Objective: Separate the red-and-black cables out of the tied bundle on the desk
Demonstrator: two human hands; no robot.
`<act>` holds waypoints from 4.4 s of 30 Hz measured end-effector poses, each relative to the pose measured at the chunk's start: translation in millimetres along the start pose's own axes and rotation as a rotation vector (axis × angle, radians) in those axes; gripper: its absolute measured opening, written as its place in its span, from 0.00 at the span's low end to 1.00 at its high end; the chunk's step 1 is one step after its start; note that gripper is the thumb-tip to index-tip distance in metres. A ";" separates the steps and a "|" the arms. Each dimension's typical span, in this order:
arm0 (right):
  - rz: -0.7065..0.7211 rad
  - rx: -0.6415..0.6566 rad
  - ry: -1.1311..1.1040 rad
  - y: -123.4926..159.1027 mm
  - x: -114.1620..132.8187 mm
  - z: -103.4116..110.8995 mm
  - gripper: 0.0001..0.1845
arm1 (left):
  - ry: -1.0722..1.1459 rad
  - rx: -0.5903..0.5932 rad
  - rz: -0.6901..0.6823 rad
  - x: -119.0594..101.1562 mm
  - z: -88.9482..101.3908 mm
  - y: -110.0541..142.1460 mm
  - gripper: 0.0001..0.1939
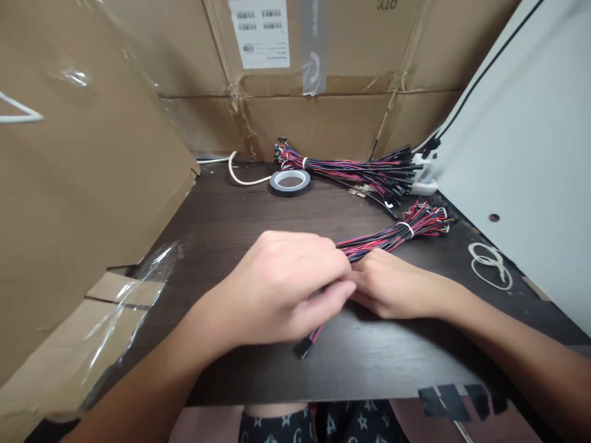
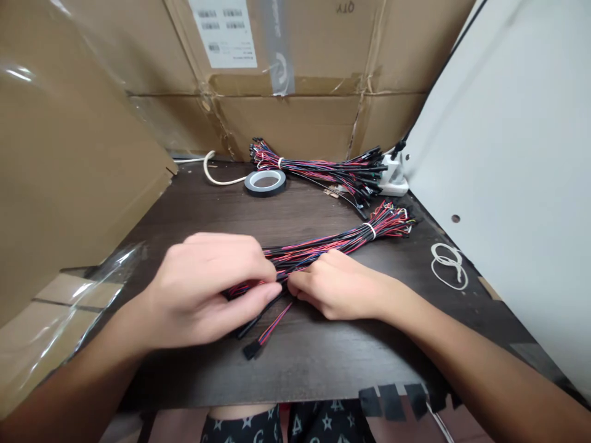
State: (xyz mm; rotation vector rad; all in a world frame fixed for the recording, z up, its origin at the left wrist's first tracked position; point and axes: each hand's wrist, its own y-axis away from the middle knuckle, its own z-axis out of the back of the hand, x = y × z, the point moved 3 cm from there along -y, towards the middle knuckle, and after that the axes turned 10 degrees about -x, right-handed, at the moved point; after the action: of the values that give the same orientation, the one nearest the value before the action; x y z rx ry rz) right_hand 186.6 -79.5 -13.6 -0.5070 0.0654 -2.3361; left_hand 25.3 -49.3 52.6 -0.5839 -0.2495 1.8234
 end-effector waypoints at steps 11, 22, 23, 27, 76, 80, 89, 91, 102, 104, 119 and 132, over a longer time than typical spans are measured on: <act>-0.042 -0.056 -0.169 1.9 -6.1 6.7 0.07 | -0.164 0.413 0.194 -2.2 -36.5 3.6 0.12; 0.046 -0.168 -0.172 0.1 -4.0 6.9 0.05 | -0.122 0.413 0.257 4.6 -33.9 1.8 0.11; 0.065 -0.176 -0.158 0.1 -3.9 6.2 0.07 | -0.111 0.408 0.259 4.7 -33.2 1.2 0.11; 0.085 -0.208 -0.083 1.0 -4.6 3.3 0.10 | -0.112 0.435 0.252 4.3 -32.5 0.1 0.12; 0.092 -0.184 -0.089 2.7 -0.9 2.3 0.14 | -0.404 0.174 -0.021 32.8 -22.8 4.6 0.12; 0.065 -0.112 -0.029 1.7 -0.2 -0.3 0.14 | -0.405 0.173 -0.009 32.0 -22.5 4.3 0.11; 0.007 -0.158 0.161 -2.0 9.0 -10.2 0.08 | -0.408 0.198 0.003 29.2 -24.5 3.9 0.11; 0.036 -0.190 0.194 -2.4 10.2 -11.1 0.11 | -0.406 0.199 0.000 29.0 -24.8 4.0 0.11; 0.219 -0.241 0.104 -1.8 15.7 -0.9 0.15 | -0.403 0.200 0.003 30.5 -25.7 4.2 0.10; 0.237 -0.228 0.048 -2.0 16.8 -0.5 0.14 | -0.400 0.198 0.006 30.3 -25.6 4.3 0.09; 0.290 -0.240 0.087 -1.2 21.9 -6.5 0.13 | -0.391 0.209 0.018 31.6 -25.8 5.5 0.09; 0.302 -0.227 0.169 -1.7 22.9 -6.8 0.16 | -0.394 0.224 0.039 31.0 -25.7 5.1 0.09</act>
State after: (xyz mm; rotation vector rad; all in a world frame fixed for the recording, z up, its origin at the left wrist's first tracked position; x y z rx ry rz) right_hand 167.9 -94.4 -11.8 -0.3778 0.4596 -2.0787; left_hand 27.0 -25.0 20.2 -0.0704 -0.2934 1.9623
